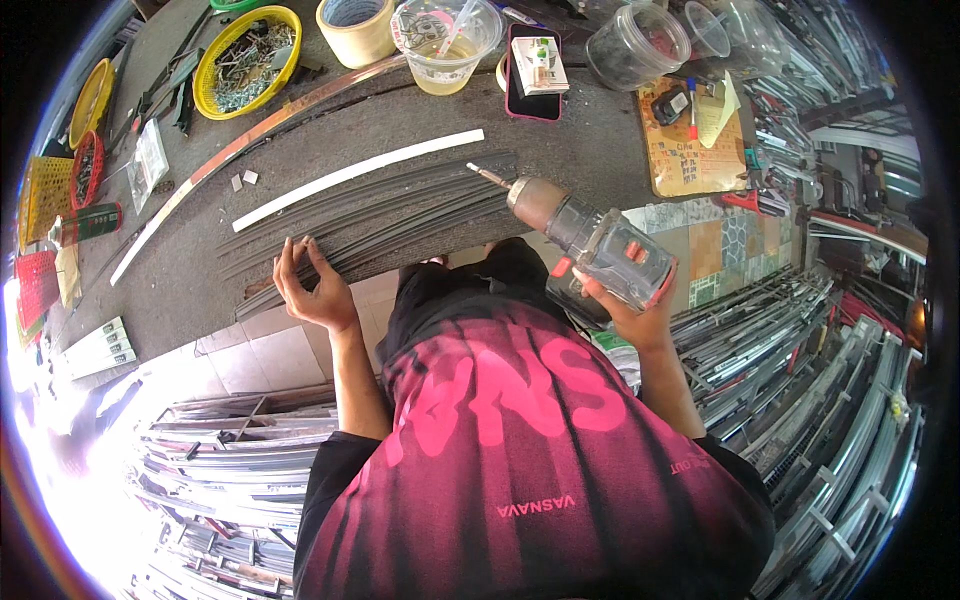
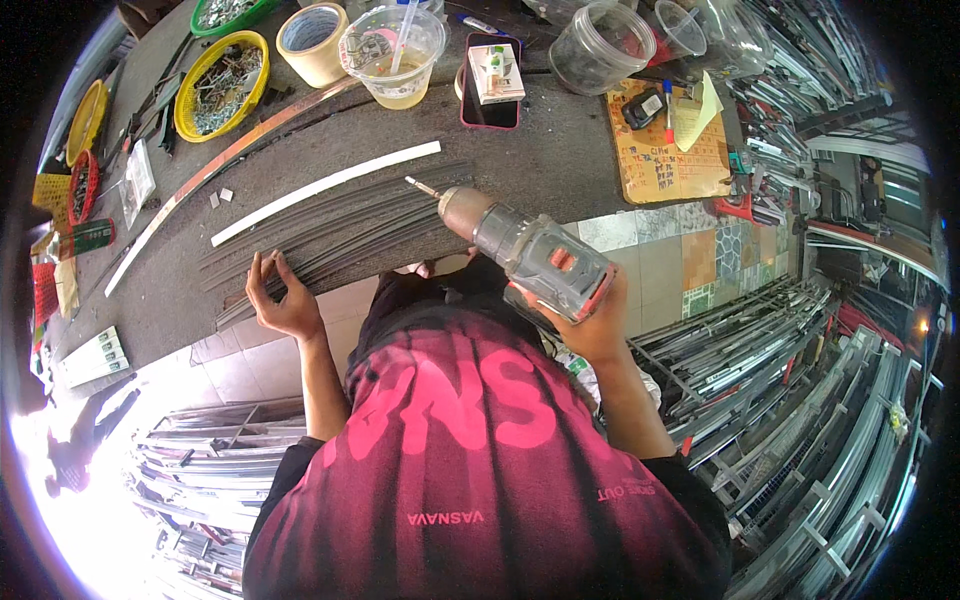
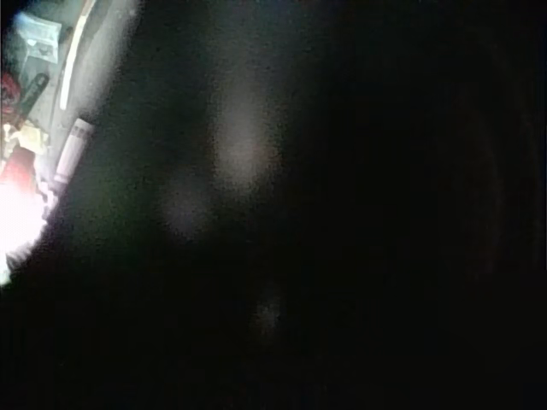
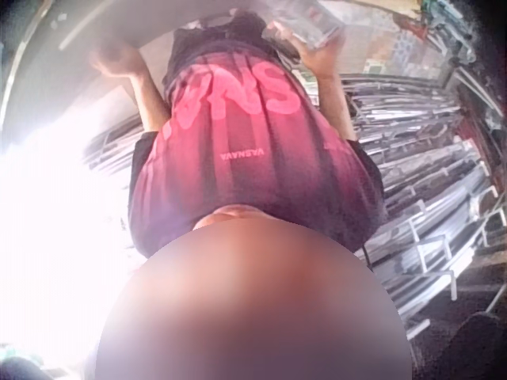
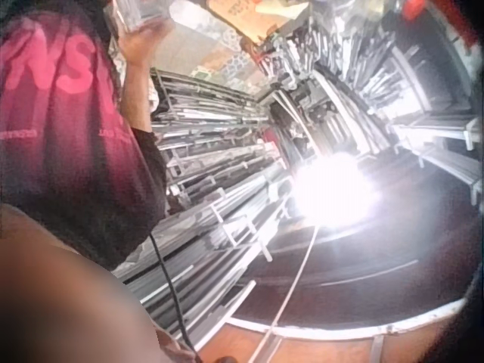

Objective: The person uses a cordless drill to make holes in several metal rods on a workbench. They retrieve rods from a rack, align them, and drill multiple holes per rod, then place the finished pieces on the table.

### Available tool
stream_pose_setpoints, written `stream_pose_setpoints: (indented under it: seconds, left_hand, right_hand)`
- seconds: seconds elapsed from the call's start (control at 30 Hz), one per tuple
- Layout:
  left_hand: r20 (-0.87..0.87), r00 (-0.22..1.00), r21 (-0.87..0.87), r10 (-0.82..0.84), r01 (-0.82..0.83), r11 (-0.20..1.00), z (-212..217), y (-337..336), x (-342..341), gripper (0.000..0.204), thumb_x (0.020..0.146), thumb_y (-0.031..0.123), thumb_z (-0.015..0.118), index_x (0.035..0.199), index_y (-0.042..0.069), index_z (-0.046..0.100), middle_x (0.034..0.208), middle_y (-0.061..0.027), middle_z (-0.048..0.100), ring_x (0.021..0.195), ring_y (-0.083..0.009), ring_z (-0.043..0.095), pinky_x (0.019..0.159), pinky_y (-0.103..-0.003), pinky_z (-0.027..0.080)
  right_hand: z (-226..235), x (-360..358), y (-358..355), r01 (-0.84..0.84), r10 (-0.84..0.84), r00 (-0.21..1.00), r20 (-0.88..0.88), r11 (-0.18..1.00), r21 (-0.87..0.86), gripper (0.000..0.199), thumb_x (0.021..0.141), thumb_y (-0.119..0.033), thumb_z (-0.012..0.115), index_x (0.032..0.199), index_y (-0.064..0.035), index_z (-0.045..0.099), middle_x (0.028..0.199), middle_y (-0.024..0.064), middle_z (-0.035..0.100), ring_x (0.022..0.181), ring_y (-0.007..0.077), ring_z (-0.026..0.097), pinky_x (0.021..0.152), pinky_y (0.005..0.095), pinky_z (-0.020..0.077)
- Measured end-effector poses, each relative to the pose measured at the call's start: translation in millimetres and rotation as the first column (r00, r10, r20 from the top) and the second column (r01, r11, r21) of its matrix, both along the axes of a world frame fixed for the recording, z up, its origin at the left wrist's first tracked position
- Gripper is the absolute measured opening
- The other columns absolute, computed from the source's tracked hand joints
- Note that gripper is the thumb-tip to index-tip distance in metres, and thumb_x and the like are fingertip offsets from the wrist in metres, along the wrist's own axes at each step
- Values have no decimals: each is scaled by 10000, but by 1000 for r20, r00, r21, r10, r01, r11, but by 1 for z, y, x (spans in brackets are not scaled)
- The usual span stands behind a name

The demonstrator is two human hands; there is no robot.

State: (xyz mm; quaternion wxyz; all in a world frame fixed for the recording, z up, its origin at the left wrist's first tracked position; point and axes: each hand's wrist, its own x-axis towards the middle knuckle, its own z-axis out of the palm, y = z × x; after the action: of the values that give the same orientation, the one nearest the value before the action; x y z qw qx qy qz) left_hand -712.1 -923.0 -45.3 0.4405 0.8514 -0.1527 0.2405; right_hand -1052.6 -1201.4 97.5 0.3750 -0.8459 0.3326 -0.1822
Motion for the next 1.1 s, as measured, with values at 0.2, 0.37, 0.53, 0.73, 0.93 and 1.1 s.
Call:
stream_pose_setpoints:
  seconds: [0.2,0.37,0.53,0.73,0.93,1.1]
  left_hand:
    - [-383,888,-379,-253,99,920,39,-10,-19,340,1045,-1,883,1367,-36,782,1163,-157,891,1144,-253,847,1129,-405,624]
    - [-397,234,-906,-887,-255,339,60,-47,-29,211,1124,40,795,1329,-9,772,1353,-221,835,1315,-375,808,1229,-510,608]
    - [-56,-128,-860,-990,-497,113,68,-88,-42,129,1102,147,850,1216,136,790,1455,-120,791,1368,-339,753,1284,-561,535]
    - [23,-224,-829,-974,-548,107,71,-108,-48,276,1086,192,872,1347,223,790,1438,35,784,1323,-283,737,1235,-543,540]
    - [-21,-186,-817,-982,-563,124,69,-106,-50,391,1111,177,838,1483,230,731,1460,34,788,1314,-279,765,1217,-548,559]
    - [-42,-211,-776,-977,-609,165,67,-107,-48,313,1127,185,818,1432,220,761,1488,23,790,1247,-286,824,1184,-571,598]
  right_hand:
    - [20,18,12,-15,18,1000,16,990,-137,645,872,-134,1052,1320,14,613,1155,112,745,965,219,784,842,373,630]
    - [37,33,9,-17,-14,981,191,987,158,610,811,-147,1077,1233,-22,656,1135,86,687,982,247,748,851,390,596]
    - [43,34,19,-61,42,976,213,995,82,558,794,-187,1083,1150,-29,684,1071,72,707,971,210,737,851,386,585]
    - [51,26,24,-62,44,988,150,991,120,543,791,-217,1088,1124,-15,709,1053,68,711,960,198,730,855,385,575]
    - [43,28,23,-87,65,972,225,992,90,562,811,-146,1062,1148,-17,631,1029,76,656,903,199,670,800,362,532]
    - [38,28,24,-79,55,966,252,993,88,578,809,-180,1066,1164,-21,638,1044,86,664,912,213,676,795,367,529]
